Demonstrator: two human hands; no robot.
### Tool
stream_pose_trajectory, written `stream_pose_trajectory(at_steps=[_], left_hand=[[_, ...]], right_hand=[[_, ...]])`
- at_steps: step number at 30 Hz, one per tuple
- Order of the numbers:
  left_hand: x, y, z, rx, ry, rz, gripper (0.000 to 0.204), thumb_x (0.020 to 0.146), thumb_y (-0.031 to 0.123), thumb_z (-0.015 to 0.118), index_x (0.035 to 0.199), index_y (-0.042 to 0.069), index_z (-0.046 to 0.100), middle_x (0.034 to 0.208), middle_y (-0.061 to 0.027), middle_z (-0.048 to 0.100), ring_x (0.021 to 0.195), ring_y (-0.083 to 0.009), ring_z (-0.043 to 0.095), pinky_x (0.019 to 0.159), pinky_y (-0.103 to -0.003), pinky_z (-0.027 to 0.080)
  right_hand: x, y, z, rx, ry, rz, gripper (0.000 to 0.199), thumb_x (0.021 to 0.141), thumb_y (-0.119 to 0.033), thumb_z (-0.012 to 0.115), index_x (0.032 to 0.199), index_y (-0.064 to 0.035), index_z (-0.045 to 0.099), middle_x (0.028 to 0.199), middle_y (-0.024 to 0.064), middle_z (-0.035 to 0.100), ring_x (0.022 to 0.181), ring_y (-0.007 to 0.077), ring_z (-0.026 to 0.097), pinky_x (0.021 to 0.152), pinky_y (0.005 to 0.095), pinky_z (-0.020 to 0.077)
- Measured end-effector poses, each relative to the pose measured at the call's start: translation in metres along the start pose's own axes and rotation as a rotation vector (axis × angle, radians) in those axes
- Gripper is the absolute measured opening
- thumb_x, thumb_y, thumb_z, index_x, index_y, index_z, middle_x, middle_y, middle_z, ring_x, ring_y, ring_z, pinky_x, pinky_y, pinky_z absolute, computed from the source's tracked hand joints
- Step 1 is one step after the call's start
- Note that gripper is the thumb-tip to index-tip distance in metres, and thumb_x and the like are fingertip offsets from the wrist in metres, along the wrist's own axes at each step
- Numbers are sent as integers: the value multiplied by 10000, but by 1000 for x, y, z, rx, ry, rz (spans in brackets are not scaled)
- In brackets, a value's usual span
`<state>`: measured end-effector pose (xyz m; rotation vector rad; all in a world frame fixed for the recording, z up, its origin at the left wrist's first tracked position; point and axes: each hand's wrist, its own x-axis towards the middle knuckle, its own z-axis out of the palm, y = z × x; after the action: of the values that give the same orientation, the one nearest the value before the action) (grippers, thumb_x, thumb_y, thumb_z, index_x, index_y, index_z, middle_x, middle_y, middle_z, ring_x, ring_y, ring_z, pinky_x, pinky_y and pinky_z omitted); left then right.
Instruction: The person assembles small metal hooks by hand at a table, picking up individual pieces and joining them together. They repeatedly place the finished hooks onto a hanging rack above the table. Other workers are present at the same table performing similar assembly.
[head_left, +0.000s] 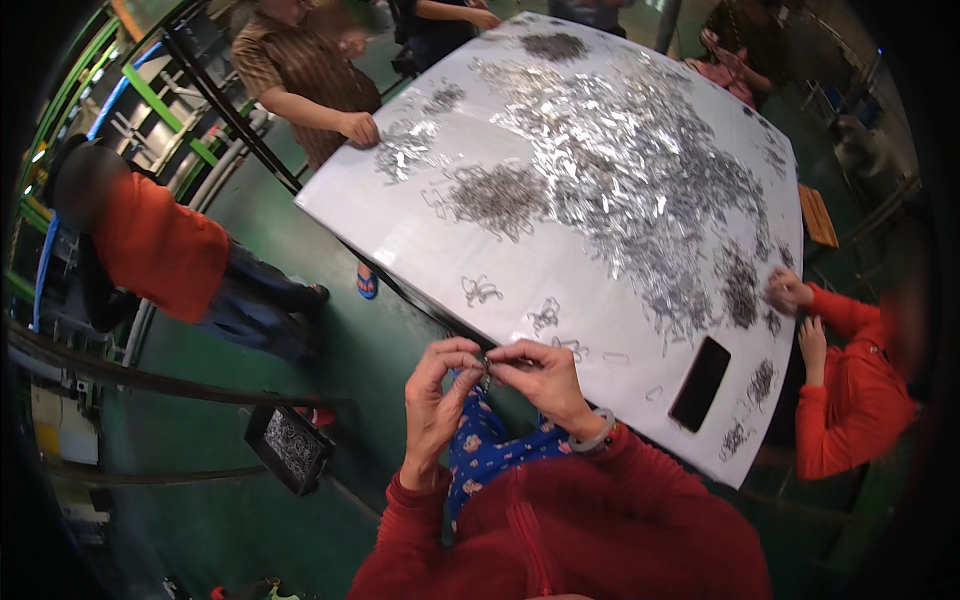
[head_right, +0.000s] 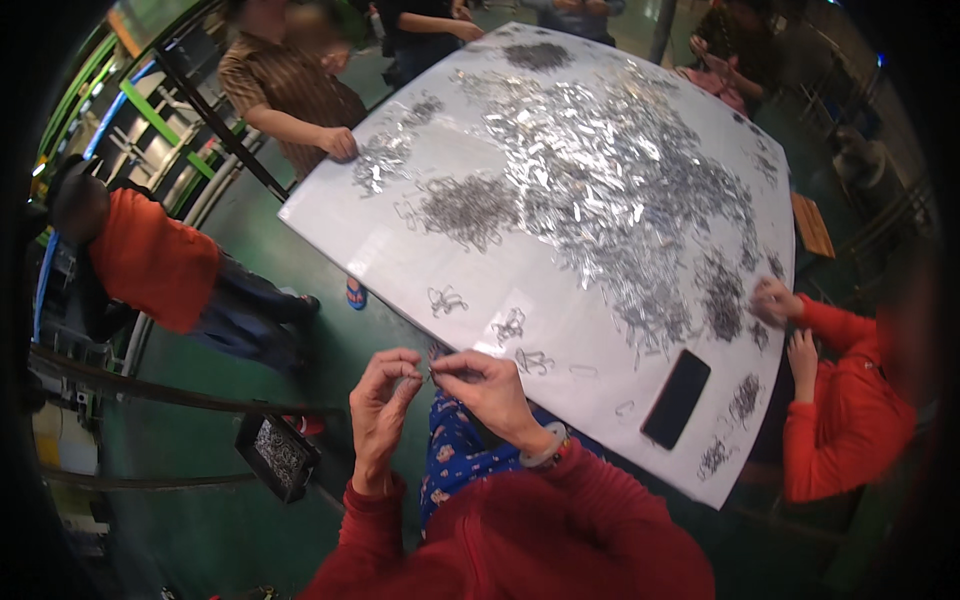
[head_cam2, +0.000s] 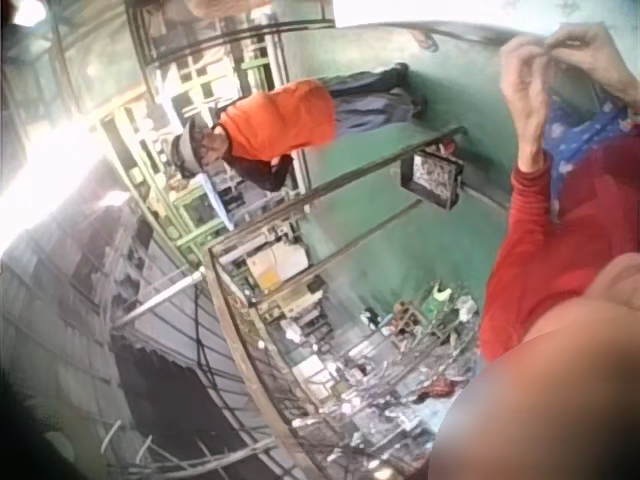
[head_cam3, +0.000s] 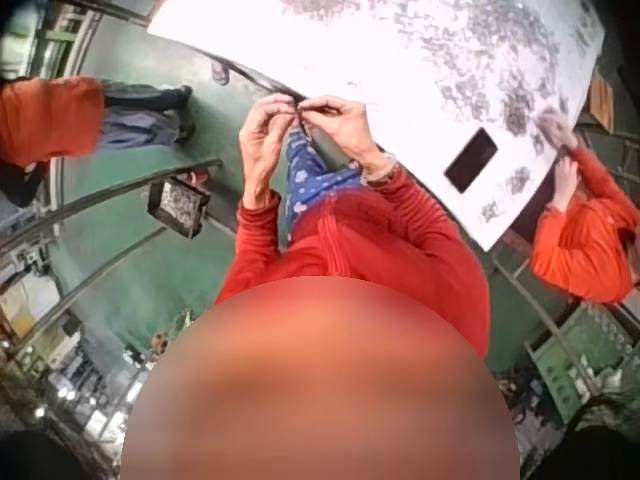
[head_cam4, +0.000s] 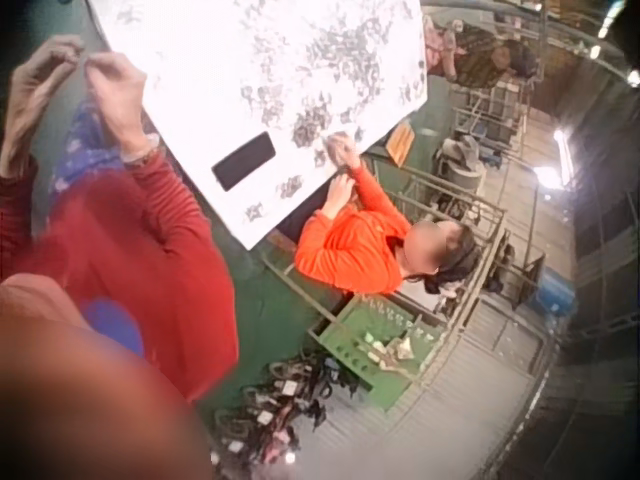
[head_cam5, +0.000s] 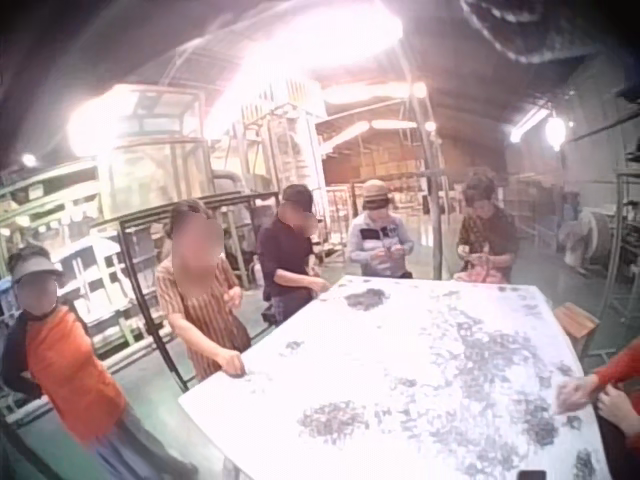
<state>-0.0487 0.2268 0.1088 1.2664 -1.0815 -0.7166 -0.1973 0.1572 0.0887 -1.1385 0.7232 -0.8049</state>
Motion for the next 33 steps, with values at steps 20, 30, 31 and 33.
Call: stream_pose_trajectory(at_steps=[20, 30, 31, 33], left_hand=[[-10, -9, 17, 2, 70, 65, 46, 909, 20, 618, 928, 45, 651, 932, -77, 715, 901, -197, 673, 1045, -477, 372], [-18, -19, 7, 123, 54, 56, 103, 872, 2, 657, 960, 46, 685, 918, -33, 705, 873, -179, 669, 1022, -406, 417], [-20, -19, 6, 125, 63, 52, 102, 872, 3, 657, 961, 44, 684, 924, -36, 703, 873, -181, 666, 1000, -389, 432], [-23, -22, 5, 121, 65, 31, 100, 872, 5, 658, 963, 39, 684, 936, -43, 700, 873, -186, 659, 954, -356, 461]], right_hand=[[66, -26, -100, -650, 3, -329, 257, 820, 58, 630, 1053, -14, 711, 979, 83, 705, 831, 150, 669, 710, 250, 530], [164, -9, -216, -1661, -558, -620, 239, 749, 65, 549, 965, -12, 613, 931, 119, 583, 982, 297, 553, 827, 378, 498], [166, -9, -217, -1620, -529, -596, 216, 744, 64, 567, 940, -8, 621, 907, 118, 582, 958, 301, 556, 820, 379, 499], [168, -8, -212, -1536, -431, -516, 170, 736, 61, 601, 890, -1, 636, 859, 116, 578, 912, 311, 562, 807, 381, 500]])
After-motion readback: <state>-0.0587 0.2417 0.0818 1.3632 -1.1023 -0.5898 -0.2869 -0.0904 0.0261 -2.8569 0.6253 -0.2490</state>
